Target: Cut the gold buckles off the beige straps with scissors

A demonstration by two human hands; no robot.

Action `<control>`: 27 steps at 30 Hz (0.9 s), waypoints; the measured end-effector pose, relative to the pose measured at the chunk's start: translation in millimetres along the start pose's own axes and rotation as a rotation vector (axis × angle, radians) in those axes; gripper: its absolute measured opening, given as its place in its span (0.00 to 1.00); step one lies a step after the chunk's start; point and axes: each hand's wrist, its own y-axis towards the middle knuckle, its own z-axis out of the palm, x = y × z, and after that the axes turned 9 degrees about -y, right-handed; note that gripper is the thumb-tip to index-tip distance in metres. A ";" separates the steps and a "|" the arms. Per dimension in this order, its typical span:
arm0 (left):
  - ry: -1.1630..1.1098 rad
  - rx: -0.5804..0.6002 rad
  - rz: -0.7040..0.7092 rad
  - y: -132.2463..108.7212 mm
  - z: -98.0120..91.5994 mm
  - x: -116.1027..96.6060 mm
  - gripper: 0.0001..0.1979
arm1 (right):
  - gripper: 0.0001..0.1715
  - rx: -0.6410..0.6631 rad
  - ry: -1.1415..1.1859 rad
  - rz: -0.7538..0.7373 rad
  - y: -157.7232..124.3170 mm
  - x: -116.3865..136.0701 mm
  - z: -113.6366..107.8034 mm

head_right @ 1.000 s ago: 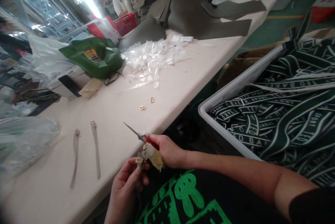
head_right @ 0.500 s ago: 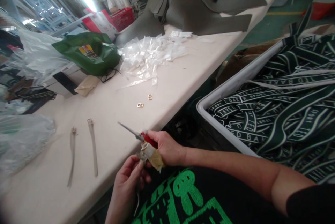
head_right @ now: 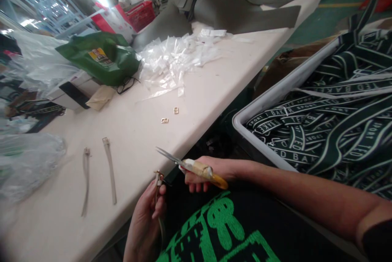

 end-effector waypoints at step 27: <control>0.305 -0.112 0.189 -8.0 8.2 -0.1 0.26 | 0.16 0.009 -0.708 0.091 -11.7 12.1 -9.2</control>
